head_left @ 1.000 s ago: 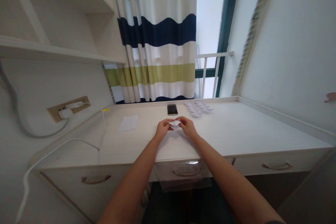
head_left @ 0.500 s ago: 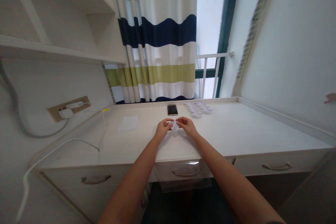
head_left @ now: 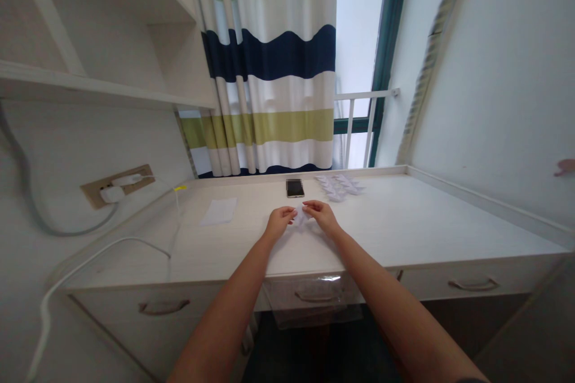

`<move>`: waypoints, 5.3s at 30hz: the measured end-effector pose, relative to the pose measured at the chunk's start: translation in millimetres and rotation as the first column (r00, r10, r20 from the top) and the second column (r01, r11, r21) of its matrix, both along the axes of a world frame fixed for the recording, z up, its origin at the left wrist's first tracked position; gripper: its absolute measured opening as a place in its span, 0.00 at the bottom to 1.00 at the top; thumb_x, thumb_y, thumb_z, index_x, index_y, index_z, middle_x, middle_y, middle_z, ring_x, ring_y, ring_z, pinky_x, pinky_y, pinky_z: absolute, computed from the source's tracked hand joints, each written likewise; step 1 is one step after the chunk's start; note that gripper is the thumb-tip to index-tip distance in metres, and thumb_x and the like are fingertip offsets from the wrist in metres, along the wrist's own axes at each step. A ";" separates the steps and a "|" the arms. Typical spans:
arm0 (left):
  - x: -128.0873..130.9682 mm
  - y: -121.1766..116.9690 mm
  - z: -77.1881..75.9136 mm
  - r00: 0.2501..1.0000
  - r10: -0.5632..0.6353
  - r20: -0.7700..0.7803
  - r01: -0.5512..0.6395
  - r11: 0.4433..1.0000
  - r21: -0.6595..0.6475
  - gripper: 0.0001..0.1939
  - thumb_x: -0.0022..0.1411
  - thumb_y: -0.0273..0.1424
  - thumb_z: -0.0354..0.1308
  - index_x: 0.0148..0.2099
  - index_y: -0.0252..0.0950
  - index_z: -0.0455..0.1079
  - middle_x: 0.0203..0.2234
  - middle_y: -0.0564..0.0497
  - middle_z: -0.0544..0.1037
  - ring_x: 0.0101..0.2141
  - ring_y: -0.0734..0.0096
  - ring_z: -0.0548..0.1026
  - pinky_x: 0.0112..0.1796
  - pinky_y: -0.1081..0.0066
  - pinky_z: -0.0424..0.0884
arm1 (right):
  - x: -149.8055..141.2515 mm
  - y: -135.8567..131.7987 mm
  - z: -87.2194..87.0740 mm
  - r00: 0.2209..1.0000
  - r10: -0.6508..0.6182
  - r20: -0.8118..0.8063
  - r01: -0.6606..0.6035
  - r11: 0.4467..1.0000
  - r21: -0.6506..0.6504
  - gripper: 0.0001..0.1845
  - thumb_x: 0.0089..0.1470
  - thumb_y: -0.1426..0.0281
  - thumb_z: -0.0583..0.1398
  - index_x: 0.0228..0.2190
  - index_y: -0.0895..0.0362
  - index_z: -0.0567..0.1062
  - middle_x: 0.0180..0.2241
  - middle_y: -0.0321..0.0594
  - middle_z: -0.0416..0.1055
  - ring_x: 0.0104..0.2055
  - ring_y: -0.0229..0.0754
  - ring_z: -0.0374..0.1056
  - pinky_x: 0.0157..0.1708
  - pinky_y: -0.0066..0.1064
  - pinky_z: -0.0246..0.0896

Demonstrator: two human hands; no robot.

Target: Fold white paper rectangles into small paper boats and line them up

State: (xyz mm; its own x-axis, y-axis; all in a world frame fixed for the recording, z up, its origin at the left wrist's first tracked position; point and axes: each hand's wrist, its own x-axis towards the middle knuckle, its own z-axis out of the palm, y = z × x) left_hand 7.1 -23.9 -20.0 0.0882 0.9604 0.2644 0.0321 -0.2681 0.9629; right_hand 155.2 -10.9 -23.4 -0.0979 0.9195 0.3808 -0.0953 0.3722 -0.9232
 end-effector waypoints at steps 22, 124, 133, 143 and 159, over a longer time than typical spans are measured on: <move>2.1 -6.7 3.0 0.991 -0.135 0.000 0.135 0.991 -0.026 0.12 0.45 0.36 0.58 0.30 0.31 0.71 0.19 0.50 0.73 0.22 0.76 0.70 0.25 0.76 0.64 | 2.3 -8.6 8.8 1.000 -0.022 -0.014 0.021 0.999 -0.035 0.13 0.35 0.61 0.61 0.16 0.59 0.67 0.15 0.31 0.63 0.19 0.31 0.55 0.20 0.25 0.48; 1.4 -2.3 -6.7 0.953 0.149 -0.265 -0.083 0.966 0.246 0.05 0.46 0.27 0.55 0.29 0.34 0.63 0.23 0.54 0.69 0.26 0.76 0.68 0.26 0.77 0.66 | -4.5 -6.7 0.7 0.997 0.004 0.081 0.004 0.995 -0.099 0.19 0.36 0.56 0.59 0.25 0.56 0.61 0.12 0.27 0.63 0.13 0.33 0.61 0.14 0.23 0.54; -1.1 0.6 -6.5 0.967 0.194 -0.163 -0.130 0.932 0.337 0.07 0.42 0.19 0.52 0.26 0.34 0.67 0.30 0.50 0.69 0.33 0.73 0.69 0.32 0.73 0.68 | -2.3 -9.5 5.5 0.998 0.057 -0.012 -0.059 0.966 -0.251 0.17 0.35 0.58 0.62 0.24 0.57 0.65 0.17 0.32 0.66 0.19 0.35 0.65 0.19 0.25 0.59; 2.6 -1.8 -1.2 0.996 -0.008 0.093 0.008 1.000 -0.001 0.11 0.39 0.18 0.49 0.28 0.32 0.66 0.27 0.51 0.73 0.28 0.74 0.71 0.28 0.72 0.70 | -3.4 -5.9 -1.5 0.994 0.066 0.084 -0.062 0.997 -0.046 0.16 0.30 0.64 0.64 0.23 0.58 0.67 0.18 0.31 0.64 0.20 0.33 0.61 0.22 0.27 0.59; 0.5 6.3 -11.0 0.990 0.085 -0.113 -0.075 0.993 0.089 0.05 0.40 0.24 0.58 0.24 0.32 0.64 0.19 0.54 0.69 0.22 0.78 0.67 0.25 0.77 0.62 | -3.9 -9.0 -9.2 0.849 -0.138 0.511 0.009 0.969 0.245 0.05 0.42 0.68 0.56 0.24 0.58 0.67 0.19 0.32 0.64 0.21 0.32 0.58 0.22 0.23 0.53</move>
State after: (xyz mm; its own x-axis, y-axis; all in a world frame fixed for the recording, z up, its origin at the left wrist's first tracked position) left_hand 7.6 -17.6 -31.0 0.0471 0.9402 0.3374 0.1671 -0.3404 0.9253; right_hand 151.2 -20.0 -32.6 -0.2758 0.8274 0.4893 0.4109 0.5616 -0.7181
